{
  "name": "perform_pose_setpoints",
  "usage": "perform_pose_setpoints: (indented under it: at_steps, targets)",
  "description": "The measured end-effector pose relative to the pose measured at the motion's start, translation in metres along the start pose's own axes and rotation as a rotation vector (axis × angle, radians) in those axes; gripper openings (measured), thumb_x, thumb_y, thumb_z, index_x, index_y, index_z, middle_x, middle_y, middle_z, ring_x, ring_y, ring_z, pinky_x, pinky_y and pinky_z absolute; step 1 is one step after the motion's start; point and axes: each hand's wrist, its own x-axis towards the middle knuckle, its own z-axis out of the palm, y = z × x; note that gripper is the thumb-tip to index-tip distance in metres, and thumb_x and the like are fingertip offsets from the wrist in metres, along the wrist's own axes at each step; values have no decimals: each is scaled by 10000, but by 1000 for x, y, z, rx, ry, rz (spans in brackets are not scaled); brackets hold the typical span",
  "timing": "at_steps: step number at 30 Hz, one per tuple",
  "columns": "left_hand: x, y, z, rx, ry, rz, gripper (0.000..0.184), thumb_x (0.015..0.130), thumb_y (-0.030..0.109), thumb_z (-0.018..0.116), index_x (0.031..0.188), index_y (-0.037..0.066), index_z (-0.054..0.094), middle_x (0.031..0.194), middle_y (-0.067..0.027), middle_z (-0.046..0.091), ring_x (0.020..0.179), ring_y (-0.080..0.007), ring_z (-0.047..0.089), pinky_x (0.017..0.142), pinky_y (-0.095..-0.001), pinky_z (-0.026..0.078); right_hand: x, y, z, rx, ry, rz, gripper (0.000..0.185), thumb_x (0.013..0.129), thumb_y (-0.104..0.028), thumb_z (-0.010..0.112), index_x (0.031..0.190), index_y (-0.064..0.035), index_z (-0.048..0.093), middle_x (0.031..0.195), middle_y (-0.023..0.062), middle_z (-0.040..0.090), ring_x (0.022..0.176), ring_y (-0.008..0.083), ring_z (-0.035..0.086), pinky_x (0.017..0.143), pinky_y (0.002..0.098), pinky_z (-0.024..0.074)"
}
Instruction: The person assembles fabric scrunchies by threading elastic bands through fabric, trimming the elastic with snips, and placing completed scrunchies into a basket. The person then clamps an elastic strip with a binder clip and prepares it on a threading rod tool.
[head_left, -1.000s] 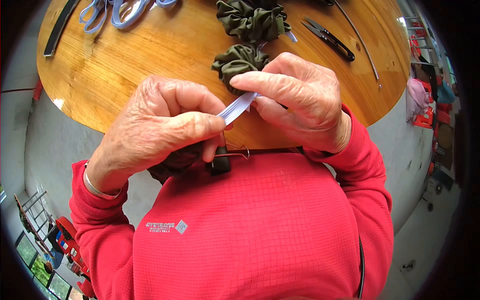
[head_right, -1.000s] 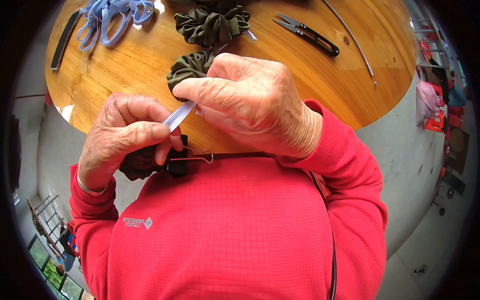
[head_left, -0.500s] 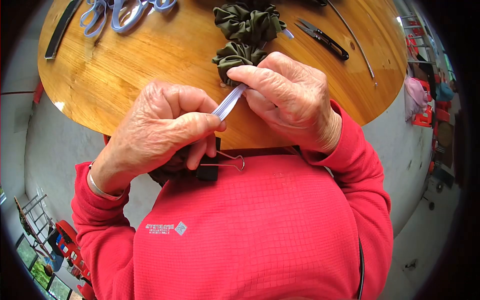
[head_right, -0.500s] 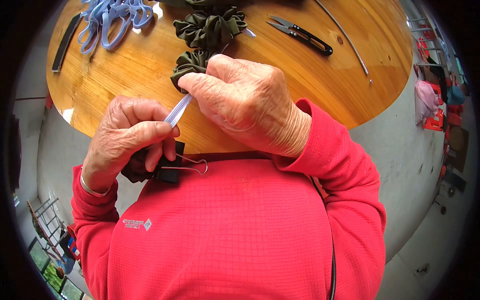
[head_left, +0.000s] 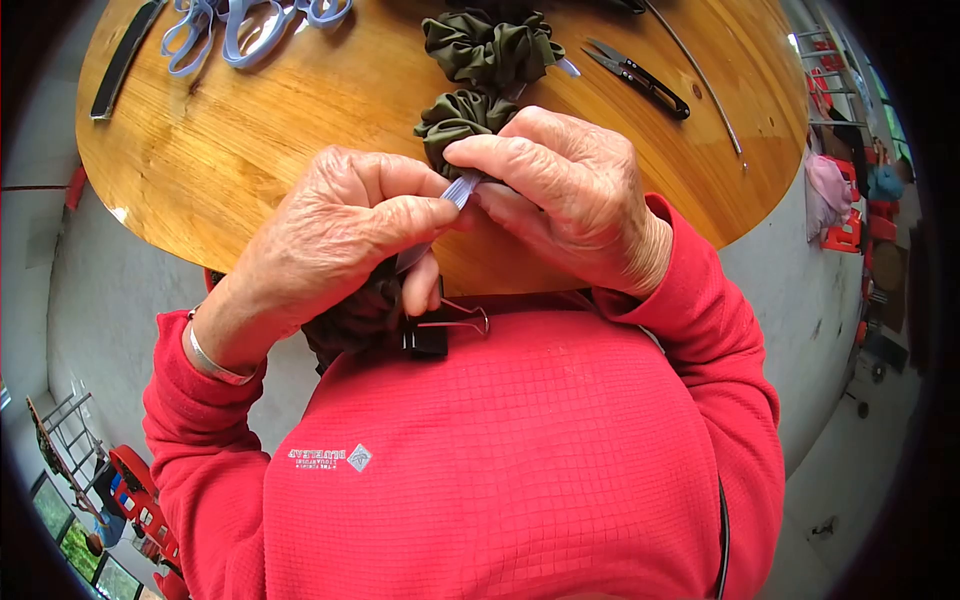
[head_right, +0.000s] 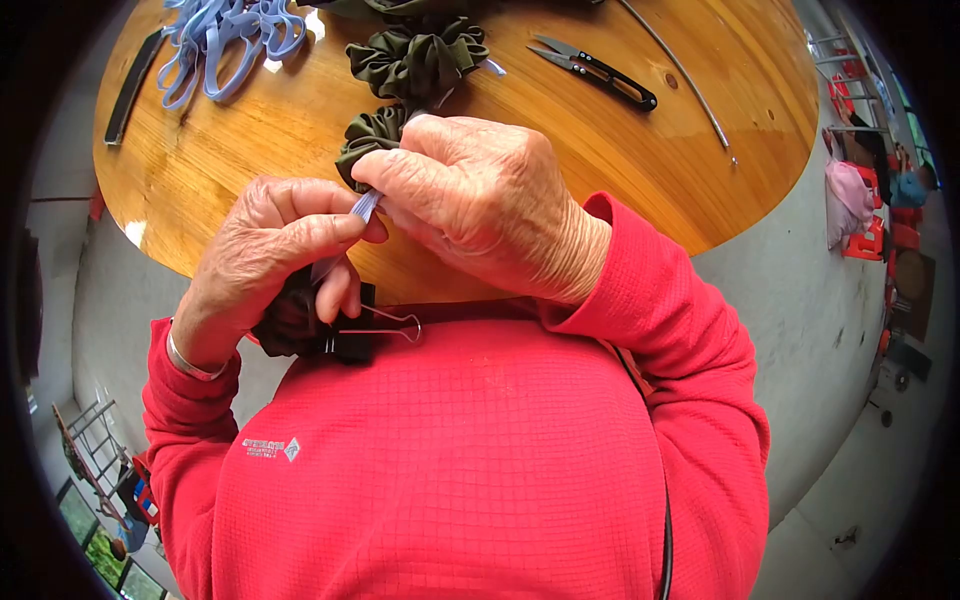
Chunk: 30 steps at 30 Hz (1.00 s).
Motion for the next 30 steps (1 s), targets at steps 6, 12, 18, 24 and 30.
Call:
perform_pose_setpoints:
  at_steps: [6,12,18,24,30]
  targets:
    - [4,0,0,-23,-24,13,294,911,206,529,858,-68,624,440,-49,490,366,-122,503,469,-257,488,5,7,-5,-166,16,-117,208,626,-198,684,818,-137,632,637,-12,499,563,162,515,484,296,402]
    - [7,2,0,28,0,1,306,908,216,532,832,-63,632,433,-49,489,362,-120,505,421,-237,458,8,4,-14,-233,-101,-153,211,611,-198,676,808,-137,634,652,-39,511,601,142,494,536,295,357]
    - [9,3,-1,78,31,-14,253,875,172,539,750,-35,613,439,-57,506,375,-128,530,393,-211,415,10,4,-8,-223,-106,-218,178,635,-220,623,787,-128,611,653,-53,498,642,135,489,575,295,354]
    - [3,3,-5,43,30,-14,229,853,137,539,725,-43,599,478,-88,543,395,-138,544,397,-223,413,5,8,-7,-242,-84,-194,287,564,-82,734,840,-103,656,708,-29,599,612,143,520,535,275,347]
    - [-4,-3,-8,19,72,31,233,860,153,548,722,-26,604,434,-64,507,380,-132,537,381,-203,400,4,15,-4,-319,11,-190,175,629,-187,647,791,-128,626,681,-66,544,641,123,499,566,285,348]
